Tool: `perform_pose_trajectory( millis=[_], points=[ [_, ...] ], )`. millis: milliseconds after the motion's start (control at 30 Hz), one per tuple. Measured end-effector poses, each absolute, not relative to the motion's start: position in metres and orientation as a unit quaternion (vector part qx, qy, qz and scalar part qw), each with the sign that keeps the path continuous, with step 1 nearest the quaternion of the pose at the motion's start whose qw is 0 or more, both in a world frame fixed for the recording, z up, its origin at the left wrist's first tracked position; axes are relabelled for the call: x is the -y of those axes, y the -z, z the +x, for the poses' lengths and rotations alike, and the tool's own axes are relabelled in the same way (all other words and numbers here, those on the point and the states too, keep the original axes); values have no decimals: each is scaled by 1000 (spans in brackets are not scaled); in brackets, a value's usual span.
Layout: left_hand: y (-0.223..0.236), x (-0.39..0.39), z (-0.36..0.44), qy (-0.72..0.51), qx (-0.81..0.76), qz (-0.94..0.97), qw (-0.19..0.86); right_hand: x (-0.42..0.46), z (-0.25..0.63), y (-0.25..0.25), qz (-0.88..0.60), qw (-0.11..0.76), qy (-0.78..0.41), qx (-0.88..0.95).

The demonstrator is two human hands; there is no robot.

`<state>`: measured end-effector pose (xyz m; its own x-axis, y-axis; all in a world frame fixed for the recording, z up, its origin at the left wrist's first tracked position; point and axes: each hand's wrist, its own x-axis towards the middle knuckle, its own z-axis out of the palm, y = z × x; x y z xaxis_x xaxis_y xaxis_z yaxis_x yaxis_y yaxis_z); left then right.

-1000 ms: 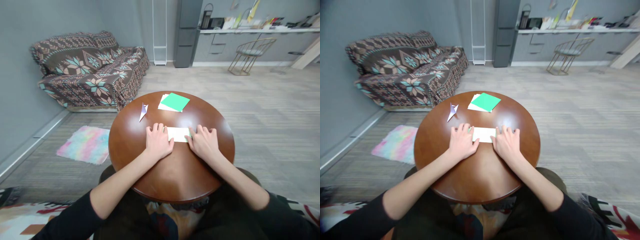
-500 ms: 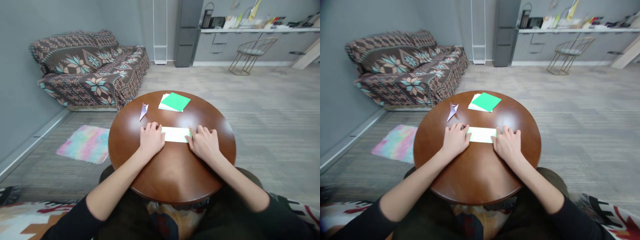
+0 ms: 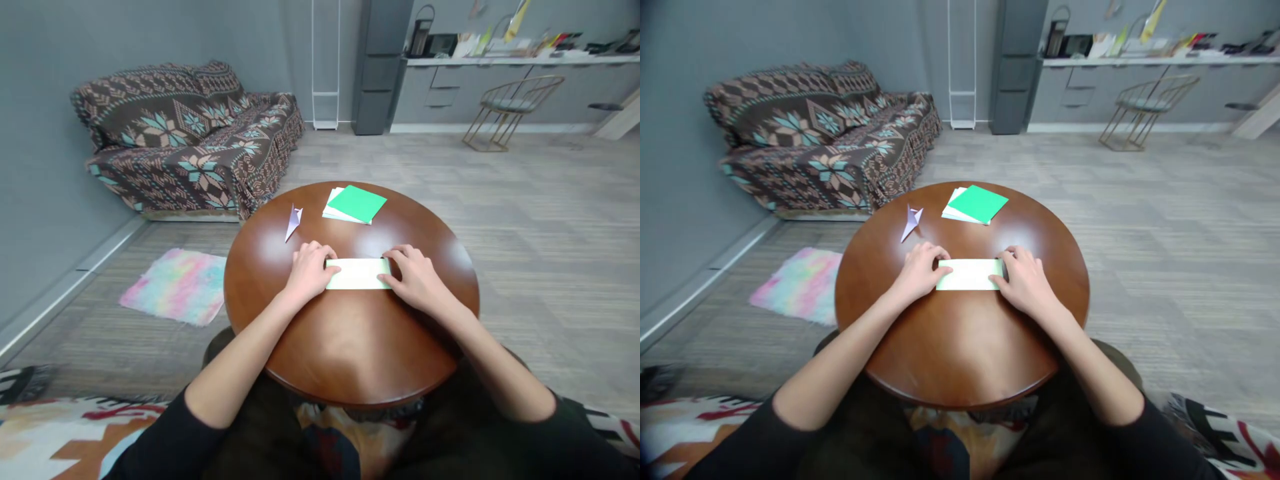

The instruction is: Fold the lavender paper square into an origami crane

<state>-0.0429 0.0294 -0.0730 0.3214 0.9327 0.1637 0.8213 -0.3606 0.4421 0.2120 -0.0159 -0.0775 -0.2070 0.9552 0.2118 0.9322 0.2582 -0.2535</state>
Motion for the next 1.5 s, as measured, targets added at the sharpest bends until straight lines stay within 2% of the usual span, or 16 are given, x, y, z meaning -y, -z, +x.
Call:
perform_pose_trajectory(
  millis=[100,167,233,300,367,433,500,567,633,733,867,933,1067,1167,1500],
  points=[
    [72,-31,-44,-274,-492,803,196,9,213,74,-568,255,-153,767],
    [71,-30,-43,-356,-462,779,230,9,210,71,-542,341,-188,745],
    [68,-28,-40,-444,-465,706,295,11,206,67,-527,438,-129,717],
    [65,-24,-36,-488,-451,603,442,15,203,65,-509,498,-10,702],
    [64,-22,-31,-454,-381,522,613,20,200,63,-479,492,73,723],
    [67,-23,-30,-438,-344,489,671,24,197,63,-440,439,91,778],
    [72,-27,-32,-471,-392,505,608,26,198,65,-404,373,65,833],
    [78,-33,-37,-476,-448,565,503,25,201,70,-395,332,17,856],
    [81,-37,-43,-419,-464,655,424,20,207,76,-433,334,-35,836],
    [77,-34,-45,-268,-443,783,345,15,214,82,-500,369,-100,777],
    [66,-16,-34,-250,-480,838,76,17,209,83,-505,329,-157,782],
    [64,-6,-29,-235,-502,832,-2,21,203,84,-528,292,-146,784],
    [73,8,-25,-126,-410,903,12,24,199,87,-560,272,-136,771],
    [80,10,-25,-74,-399,914,10,22,201,87,-564,277,-154,762],
    [77,10,-21,-25,-450,892,8,20,203,85,-572,283,-179,749]
  ],
)
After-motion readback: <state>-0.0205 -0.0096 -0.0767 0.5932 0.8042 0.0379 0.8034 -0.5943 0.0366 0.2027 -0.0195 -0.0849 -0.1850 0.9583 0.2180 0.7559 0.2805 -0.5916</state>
